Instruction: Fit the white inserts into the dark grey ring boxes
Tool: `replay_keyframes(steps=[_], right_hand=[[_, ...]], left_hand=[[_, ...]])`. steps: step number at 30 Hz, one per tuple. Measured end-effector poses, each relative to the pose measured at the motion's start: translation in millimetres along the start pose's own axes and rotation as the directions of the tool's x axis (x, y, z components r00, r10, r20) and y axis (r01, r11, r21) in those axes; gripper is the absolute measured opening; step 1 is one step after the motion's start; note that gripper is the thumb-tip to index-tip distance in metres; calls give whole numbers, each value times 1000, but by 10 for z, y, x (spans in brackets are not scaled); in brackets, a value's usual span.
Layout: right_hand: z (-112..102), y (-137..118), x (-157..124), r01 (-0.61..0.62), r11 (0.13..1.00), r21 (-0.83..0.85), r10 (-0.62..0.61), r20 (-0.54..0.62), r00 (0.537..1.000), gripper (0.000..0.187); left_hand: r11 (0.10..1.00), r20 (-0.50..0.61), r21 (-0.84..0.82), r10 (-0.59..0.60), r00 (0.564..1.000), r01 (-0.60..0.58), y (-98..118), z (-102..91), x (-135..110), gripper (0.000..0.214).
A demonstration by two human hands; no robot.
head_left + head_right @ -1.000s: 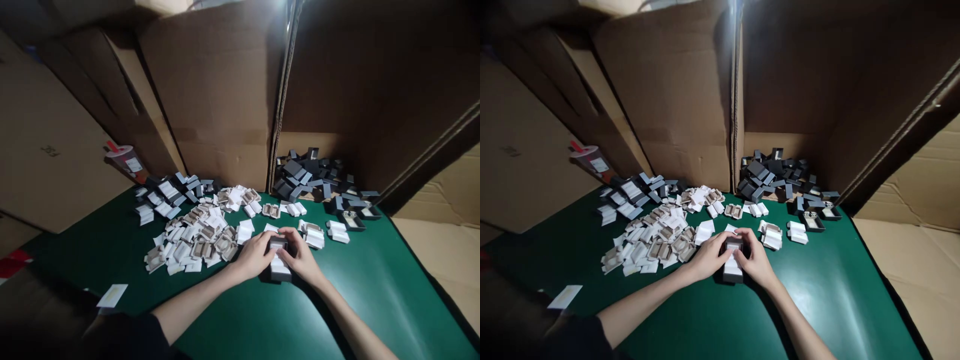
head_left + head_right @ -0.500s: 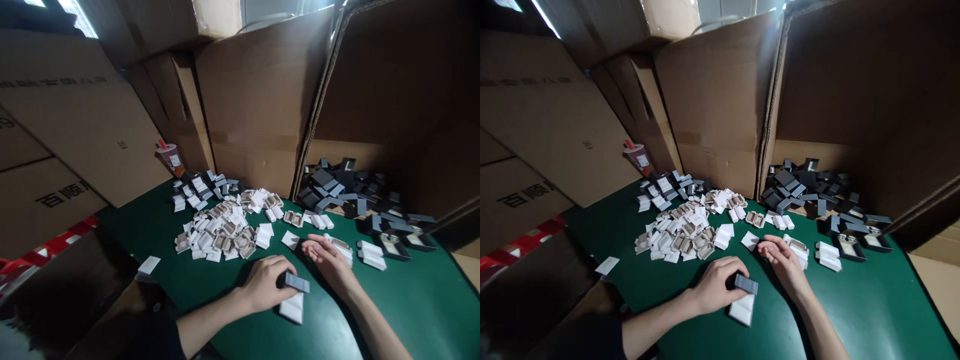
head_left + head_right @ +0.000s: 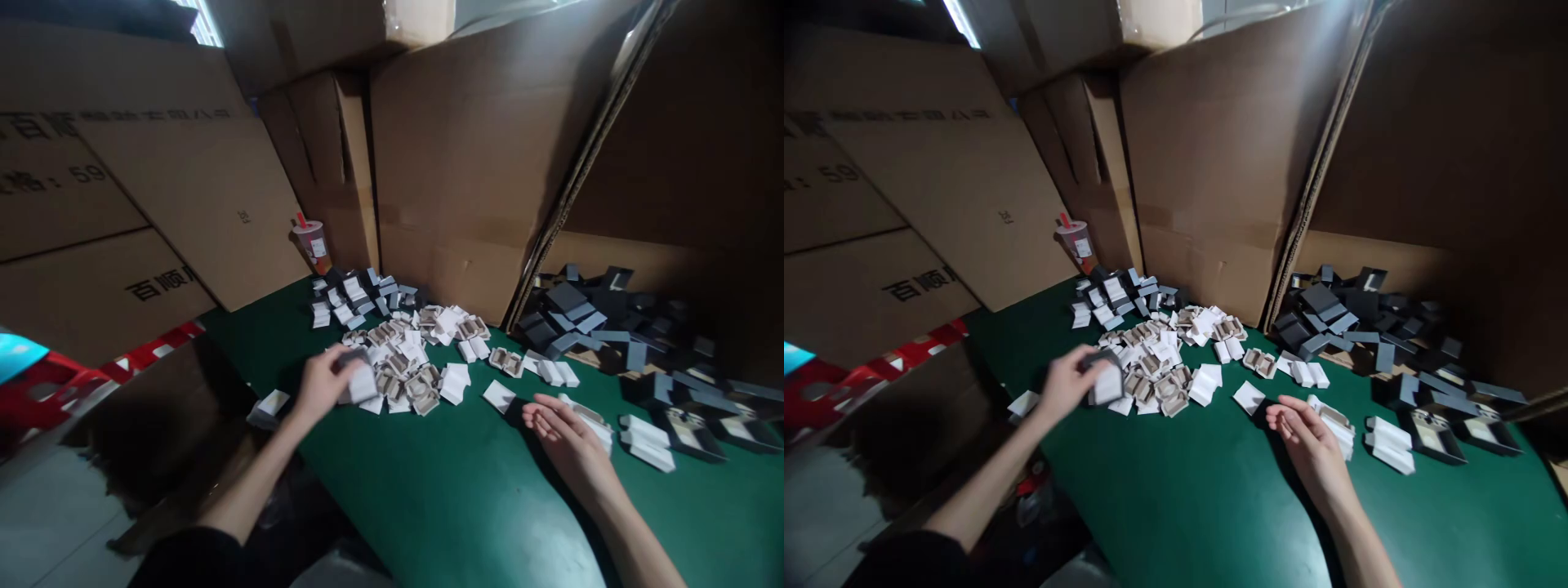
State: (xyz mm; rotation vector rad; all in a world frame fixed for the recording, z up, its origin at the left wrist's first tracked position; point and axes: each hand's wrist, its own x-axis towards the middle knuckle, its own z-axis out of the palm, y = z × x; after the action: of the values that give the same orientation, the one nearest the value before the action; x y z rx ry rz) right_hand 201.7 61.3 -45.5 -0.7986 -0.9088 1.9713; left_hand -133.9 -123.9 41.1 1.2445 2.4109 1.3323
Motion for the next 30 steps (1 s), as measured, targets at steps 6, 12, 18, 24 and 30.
replay_keyframes(steps=[6, 12, 18, 24, 30], right_hand=[[-14, -5, -1, -11, 1000, -19, 11, -28, 1000, 38], [-21, -5, -18, -18, 999, -37, 16, -50, 999, 39], [-21, 16, -9, 28, 998, -64, -28, -1, 1000, 32], [-5, 32, 4, 96, 992, -79, -92, 50, 994, 27], [75, 21, -27, 266, 935, -234, -258, 64, 964, 25]], left_hand=[[968, -304, -20, -245, 921, 251, -865, -806, 704, 42], [950, -205, -141, -305, 930, 280, -1051, -746, 939, 74], [970, -122, -170, -194, 973, 172, -880, -540, 644, 82], [936, 201, -312, 234, 951, -165, 395, -511, 71, 35], [683, 342, -482, 723, 600, -548, 1836, -541, -940, 32]])
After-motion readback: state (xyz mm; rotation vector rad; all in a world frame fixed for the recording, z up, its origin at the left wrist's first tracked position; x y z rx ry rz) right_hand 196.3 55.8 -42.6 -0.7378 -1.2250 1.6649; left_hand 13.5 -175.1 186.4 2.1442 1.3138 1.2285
